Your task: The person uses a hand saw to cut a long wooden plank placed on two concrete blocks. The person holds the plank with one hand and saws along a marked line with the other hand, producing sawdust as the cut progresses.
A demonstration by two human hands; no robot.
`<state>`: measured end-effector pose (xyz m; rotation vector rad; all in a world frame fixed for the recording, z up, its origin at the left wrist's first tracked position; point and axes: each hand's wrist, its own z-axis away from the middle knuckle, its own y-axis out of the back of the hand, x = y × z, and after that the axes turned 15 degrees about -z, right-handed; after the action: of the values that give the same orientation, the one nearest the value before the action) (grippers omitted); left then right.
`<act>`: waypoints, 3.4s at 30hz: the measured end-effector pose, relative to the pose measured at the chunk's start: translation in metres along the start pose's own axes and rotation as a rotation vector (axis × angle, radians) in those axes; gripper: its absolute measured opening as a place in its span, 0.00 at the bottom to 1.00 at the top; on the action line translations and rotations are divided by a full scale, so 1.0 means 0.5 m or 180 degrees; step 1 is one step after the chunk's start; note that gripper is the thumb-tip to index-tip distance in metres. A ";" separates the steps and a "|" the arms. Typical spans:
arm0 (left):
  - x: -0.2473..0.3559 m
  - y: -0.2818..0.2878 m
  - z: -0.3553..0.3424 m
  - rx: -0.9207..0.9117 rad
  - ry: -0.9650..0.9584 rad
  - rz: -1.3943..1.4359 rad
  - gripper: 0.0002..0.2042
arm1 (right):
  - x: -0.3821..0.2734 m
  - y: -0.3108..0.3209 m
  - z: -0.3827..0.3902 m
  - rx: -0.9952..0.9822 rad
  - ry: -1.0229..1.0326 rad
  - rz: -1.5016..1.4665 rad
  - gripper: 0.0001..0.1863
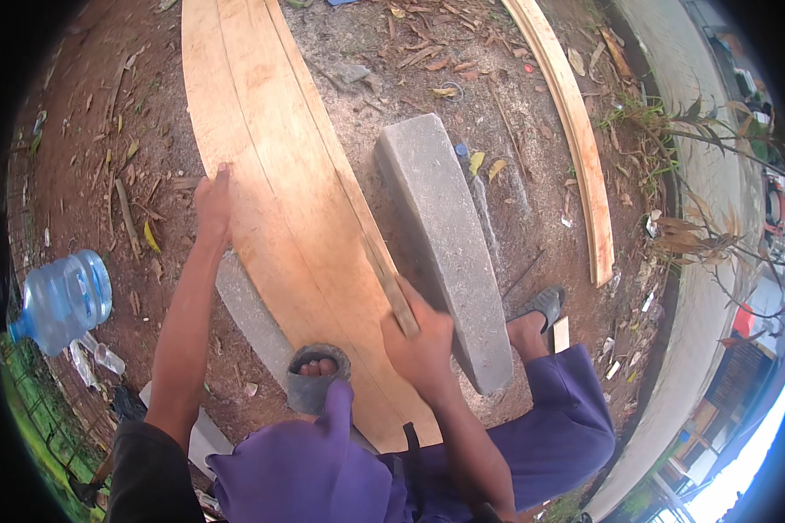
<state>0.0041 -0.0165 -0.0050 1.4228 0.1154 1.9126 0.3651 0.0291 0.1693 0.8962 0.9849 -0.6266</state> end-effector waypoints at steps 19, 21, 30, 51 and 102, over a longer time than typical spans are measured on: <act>0.013 0.003 0.009 0.0155 -0.0068 0.0133 0.14 | -0.045 0.156 0.217 -0.0134 -0.0262 0.0367 0.26; 0.010 0.007 0.007 0.0126 -0.0051 -0.0063 0.14 | -0.073 0.165 0.241 -0.0076 -0.0460 0.0275 0.26; -0.010 -0.005 -0.010 -0.0017 -0.0065 0.0178 0.14 | -0.011 0.023 0.013 -0.0071 -0.0195 0.0172 0.24; 0.019 0.008 0.011 0.0035 -0.0090 0.0114 0.15 | -0.041 0.165 0.242 -0.0110 -0.0363 0.0059 0.27; -0.016 -0.016 -0.018 -0.0176 -0.0063 0.0159 0.15 | 0.017 0.014 0.011 -0.0050 -0.0608 -0.0134 0.24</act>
<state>0.0012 -0.0123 -0.0185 1.4196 0.0176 1.9266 0.3766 0.0274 0.1653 0.7878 0.8375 -0.7256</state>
